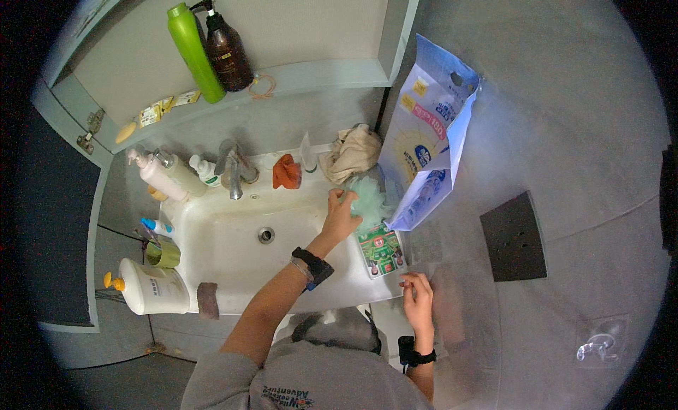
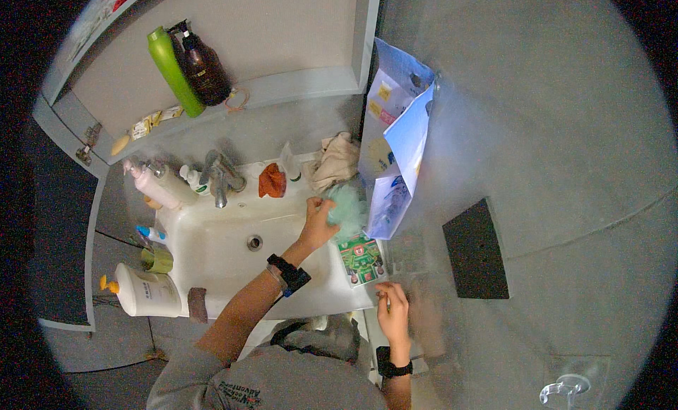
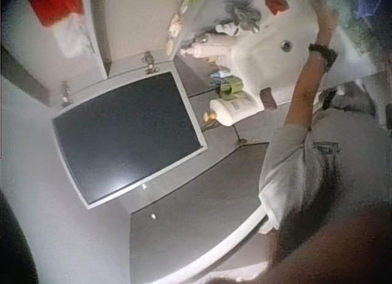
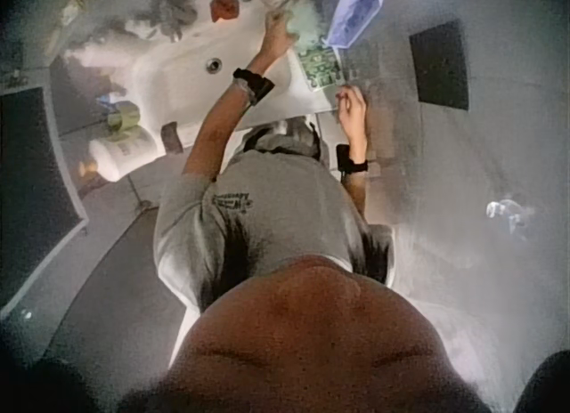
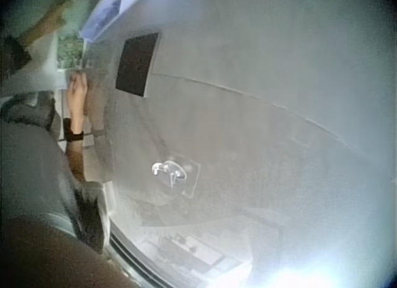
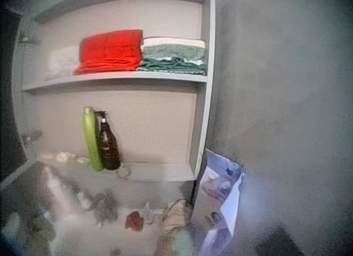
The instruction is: The person folds a white towel and a tan towel, placing each into a bathroom cabinet. They move a loofah and place a box and several bottles into the cabinet, then wipe the cabinet shelf and a green bottle with a cloth.
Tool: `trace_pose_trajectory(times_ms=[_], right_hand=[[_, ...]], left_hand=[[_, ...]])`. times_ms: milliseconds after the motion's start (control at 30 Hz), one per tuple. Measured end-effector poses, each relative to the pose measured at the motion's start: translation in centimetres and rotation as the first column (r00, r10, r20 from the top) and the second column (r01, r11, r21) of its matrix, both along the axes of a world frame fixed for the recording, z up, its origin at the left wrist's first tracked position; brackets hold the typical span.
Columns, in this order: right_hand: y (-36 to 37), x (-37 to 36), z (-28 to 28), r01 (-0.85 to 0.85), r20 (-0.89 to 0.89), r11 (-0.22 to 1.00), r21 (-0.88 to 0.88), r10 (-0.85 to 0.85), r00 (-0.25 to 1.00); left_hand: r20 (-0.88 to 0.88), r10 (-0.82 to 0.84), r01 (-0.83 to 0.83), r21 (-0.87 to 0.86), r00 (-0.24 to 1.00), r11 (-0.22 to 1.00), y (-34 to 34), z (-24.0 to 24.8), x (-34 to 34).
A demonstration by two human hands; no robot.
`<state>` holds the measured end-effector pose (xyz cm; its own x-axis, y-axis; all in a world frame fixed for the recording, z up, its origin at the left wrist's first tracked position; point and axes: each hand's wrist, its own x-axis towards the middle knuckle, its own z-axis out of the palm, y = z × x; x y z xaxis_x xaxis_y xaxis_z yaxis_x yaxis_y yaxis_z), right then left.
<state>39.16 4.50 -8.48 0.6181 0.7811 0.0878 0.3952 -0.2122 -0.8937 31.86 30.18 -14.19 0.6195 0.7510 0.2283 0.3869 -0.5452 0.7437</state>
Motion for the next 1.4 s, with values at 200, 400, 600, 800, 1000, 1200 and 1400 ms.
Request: trace_pose_trajectory(times_ms=[200, 400, 600, 800, 1000, 1200, 1400], right_hand=[[1.1, -0.1, 0.3, -0.052, 0.116, 0.998, 0.047, 0.046, 0.992], [1.6, -0.9, -0.2, -0.074, 0.068, 0.997, 0.015, 0.073, 0.995], [1.5, -2.0, 1.3, -0.053, 0.178, 0.998, 0.024, 0.048, 0.983], [-0.8, -1.9, 3.0, -0.001, 0.201, 0.999, -0.043, 0.01, 0.979], [-3.5, -2.1, 4.0, 0.135, 0.198, 0.988, -0.076, -0.118, 0.973], [-3.4, -2.7, 3.9, 0.126, 0.134, 0.991, -0.044, -0.119, 0.984], [0.8, -3.5, 7.4, 0.1, 0.137, 0.984, 0.147, -0.12, 0.983]], left_hand=[[0.194, -0.011, 0.041, -0.151, 0.981, 0.988, 0.6, -0.7, -2.6], [0.24, 0.021, 0.056, -0.31, 0.971, 0.949, 0.1, 0.6, -4.1], [0.329, 0.167, -0.136, -0.114, 0.93, 0.984, 2.1, -0.8, -1.4], [-0.037, 0.222, -0.221, -0.329, 0.974, 0.918, 5.0, -0.2, 2.1], [0.109, 0.17, -0.137, -0.263, 0.979, 0.955, 2.5, 0.6, 1.5], [0.302, 0.125, 0.035, -0.476, 0.945, 0.879, -0.5, 5.5, -1.8], [0.359, 0.015, 0.166, -0.469, 0.933, 0.868, -3.1, 13.1, -6.5]])
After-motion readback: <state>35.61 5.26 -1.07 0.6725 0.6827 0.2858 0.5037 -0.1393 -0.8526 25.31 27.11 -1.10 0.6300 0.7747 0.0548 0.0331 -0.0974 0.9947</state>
